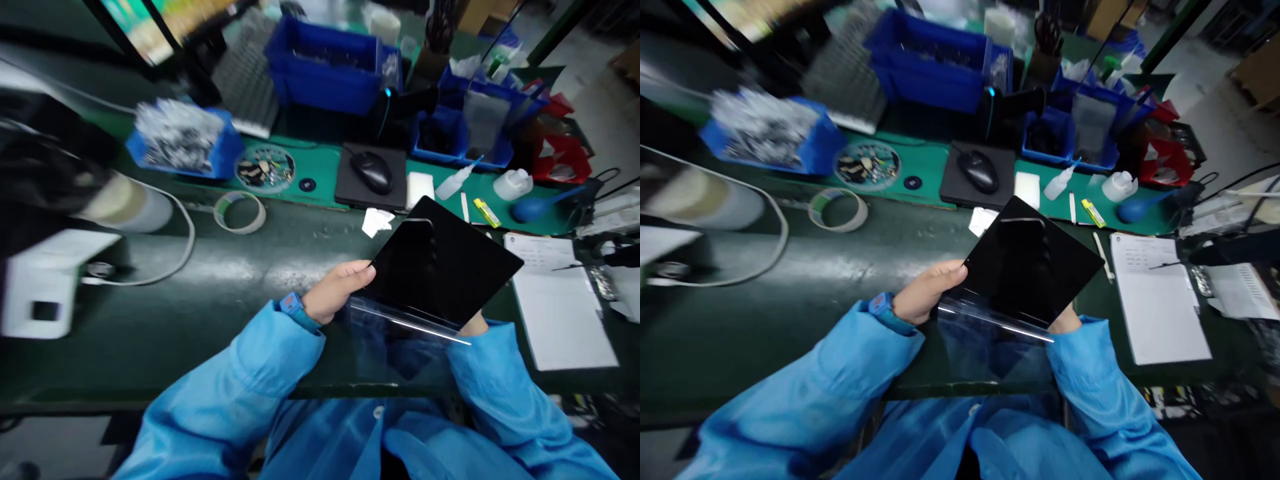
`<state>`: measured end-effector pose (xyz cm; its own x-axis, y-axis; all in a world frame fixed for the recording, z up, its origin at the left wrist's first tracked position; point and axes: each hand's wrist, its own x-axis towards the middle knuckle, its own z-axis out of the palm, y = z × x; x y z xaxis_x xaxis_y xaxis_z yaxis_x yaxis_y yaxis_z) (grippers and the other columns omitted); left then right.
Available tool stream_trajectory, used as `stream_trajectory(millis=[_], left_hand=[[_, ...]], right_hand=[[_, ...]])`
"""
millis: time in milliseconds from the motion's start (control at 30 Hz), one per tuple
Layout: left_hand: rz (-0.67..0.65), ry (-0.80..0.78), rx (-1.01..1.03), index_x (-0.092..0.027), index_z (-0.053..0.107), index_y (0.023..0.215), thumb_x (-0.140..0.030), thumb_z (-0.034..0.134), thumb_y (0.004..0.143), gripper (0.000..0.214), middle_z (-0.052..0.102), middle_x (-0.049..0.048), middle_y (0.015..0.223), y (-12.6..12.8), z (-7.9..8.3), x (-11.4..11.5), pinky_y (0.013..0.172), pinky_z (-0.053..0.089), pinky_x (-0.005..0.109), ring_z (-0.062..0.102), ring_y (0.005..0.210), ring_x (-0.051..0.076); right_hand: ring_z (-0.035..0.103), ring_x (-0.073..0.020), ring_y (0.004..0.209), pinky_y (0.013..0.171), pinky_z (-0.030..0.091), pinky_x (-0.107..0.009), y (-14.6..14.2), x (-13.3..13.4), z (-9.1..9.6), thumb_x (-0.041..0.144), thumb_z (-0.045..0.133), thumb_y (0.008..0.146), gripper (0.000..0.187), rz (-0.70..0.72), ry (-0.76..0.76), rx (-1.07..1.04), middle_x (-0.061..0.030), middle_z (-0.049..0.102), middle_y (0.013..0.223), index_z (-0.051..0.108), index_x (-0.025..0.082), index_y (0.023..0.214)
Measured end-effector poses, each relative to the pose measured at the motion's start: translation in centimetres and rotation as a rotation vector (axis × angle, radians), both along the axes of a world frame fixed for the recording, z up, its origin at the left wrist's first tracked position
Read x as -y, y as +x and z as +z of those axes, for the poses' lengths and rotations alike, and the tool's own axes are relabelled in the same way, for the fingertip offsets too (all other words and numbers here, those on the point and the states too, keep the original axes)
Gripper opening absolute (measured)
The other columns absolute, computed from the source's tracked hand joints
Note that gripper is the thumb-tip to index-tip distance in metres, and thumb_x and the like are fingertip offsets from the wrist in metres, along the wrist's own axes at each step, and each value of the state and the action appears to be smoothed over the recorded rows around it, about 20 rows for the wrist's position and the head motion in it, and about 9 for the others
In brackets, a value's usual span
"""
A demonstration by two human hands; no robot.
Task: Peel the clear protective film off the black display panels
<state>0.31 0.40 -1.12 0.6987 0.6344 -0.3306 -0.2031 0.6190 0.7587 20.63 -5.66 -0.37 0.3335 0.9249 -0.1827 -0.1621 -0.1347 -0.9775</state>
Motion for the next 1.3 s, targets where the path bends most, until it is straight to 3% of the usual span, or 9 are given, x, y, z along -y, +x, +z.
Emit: stream_trajectory(millis=[233, 367, 500, 633, 767, 867, 1033, 1133, 1300], left_hand=[[0.317, -0.205, 0.125, -0.015, 0.073, 0.095, -0.047, 0.087, 0.062, 0.048, 0.078, 0.0068, 0.091, -0.4, -0.3, -0.7, 0.092, 0.054, 0.043, 0.072, 0.094, 0.031], [0.293, -0.315, 0.162, -0.013, 0.068, 0.113, -0.050, 0.083, 0.068, 0.061, 0.076, 0.0120, 0.105, -0.8, -0.4, -1.0, 0.098, 0.053, 0.048, 0.070, 0.105, 0.036], [0.312, -0.322, 0.197, -0.012, 0.063, 0.124, -0.048, 0.077, 0.076, 0.061, 0.073, 0.0155, 0.116, -0.9, -0.7, -1.2, 0.100, 0.051, 0.049, 0.067, 0.111, 0.037], [0.364, -0.282, 0.188, -0.012, 0.065, 0.120, -0.046, 0.071, 0.081, 0.052, 0.074, 0.0148, 0.114, -0.6, -1.4, -1.2, 0.102, 0.050, 0.049, 0.066, 0.113, 0.036], [0.423, -0.216, 0.157, -0.012, 0.070, 0.106, -0.042, 0.068, 0.080, 0.039, 0.075, 0.0129, 0.110, -0.1, -1.6, -0.7, 0.107, 0.045, 0.048, 0.063, 0.119, 0.035], [0.465, -0.108, 0.171, -0.015, 0.073, 0.091, -0.035, 0.067, 0.071, 0.029, 0.076, 0.0098, 0.105, 0.3, -0.8, -0.4, 0.112, 0.039, 0.045, 0.058, 0.125, 0.034], [0.301, 0.055, 0.146, -0.017, 0.074, 0.093, -0.016, 0.064, 0.050, 0.045, 0.077, 0.0050, 0.097, 0.7, 0.7, 0.1, 0.105, 0.043, 0.044, 0.063, 0.114, 0.033], [0.302, 0.167, 0.011, -0.019, 0.073, 0.099, -0.014, 0.075, 0.055, 0.045, 0.077, 0.0035, 0.096, 0.8, 0.6, 0.2, 0.097, 0.047, 0.039, 0.068, 0.100, 0.027], [0.279, 0.239, -0.031, -0.019, 0.073, 0.100, -0.031, 0.083, 0.065, 0.038, 0.077, 0.0046, 0.100, 0.9, 0.1, 0.3, 0.094, 0.048, 0.035, 0.068, 0.096, 0.023]], right_hand=[[0.070, -0.0278, 0.099, 0.094, 0.057, -0.050, -0.3, -1.3, 1.1, 0.065, 0.060, 0.081, 0.043, -0.003, 0.225, -0.239, -0.0032, 0.074, 0.095, 0.072, 0.027, 0.097], [0.070, -0.0232, 0.099, 0.094, 0.056, -0.040, -0.4, -1.2, 0.3, 0.054, 0.074, 0.075, 0.039, -0.036, 0.355, -0.148, -0.0021, 0.074, 0.101, 0.072, 0.029, 0.104], [0.069, -0.0212, 0.102, 0.093, 0.055, -0.035, -0.2, -0.8, -0.9, 0.054, 0.072, 0.078, 0.043, 0.040, 0.378, -0.060, -0.0044, 0.073, 0.109, 0.070, 0.027, 0.111], [0.070, -0.0173, 0.092, 0.084, 0.056, -0.029, -0.2, -0.6, -1.0, 0.050, 0.076, 0.075, 0.047, 0.118, 0.317, 0.041, -0.0040, 0.073, 0.102, 0.066, 0.024, 0.113], [0.064, -0.0136, 0.075, 0.073, 0.054, -0.025, -0.8, -0.9, -0.3, 0.047, 0.079, 0.071, 0.038, 0.097, 0.243, 0.164, -0.0016, 0.069, 0.083, 0.065, 0.020, 0.093], [0.063, -0.0156, 0.078, 0.076, 0.053, -0.028, -1.2, -1.1, 0.0, 0.047, 0.079, 0.068, 0.040, 0.031, 0.164, 0.170, -0.0029, 0.068, 0.083, 0.063, 0.017, 0.090], [0.064, -0.0188, 0.081, 0.081, 0.051, -0.034, -1.4, -1.3, -0.2, 0.048, 0.078, 0.064, 0.046, -0.060, 0.077, 0.122, -0.0057, 0.070, 0.088, 0.062, 0.016, 0.092], [0.063, -0.0191, 0.078, 0.078, 0.051, -0.034, -1.4, -1.4, -0.2, 0.048, 0.078, 0.060, 0.045, -0.078, 0.053, 0.139, -0.0058, 0.070, 0.085, 0.062, 0.016, 0.089], [0.063, -0.0185, 0.075, 0.076, 0.051, -0.034, -1.4, -1.4, 0.1, 0.045, 0.078, 0.057, 0.043, -0.123, 0.033, 0.163, -0.0044, 0.068, 0.080, 0.061, 0.016, 0.085]])
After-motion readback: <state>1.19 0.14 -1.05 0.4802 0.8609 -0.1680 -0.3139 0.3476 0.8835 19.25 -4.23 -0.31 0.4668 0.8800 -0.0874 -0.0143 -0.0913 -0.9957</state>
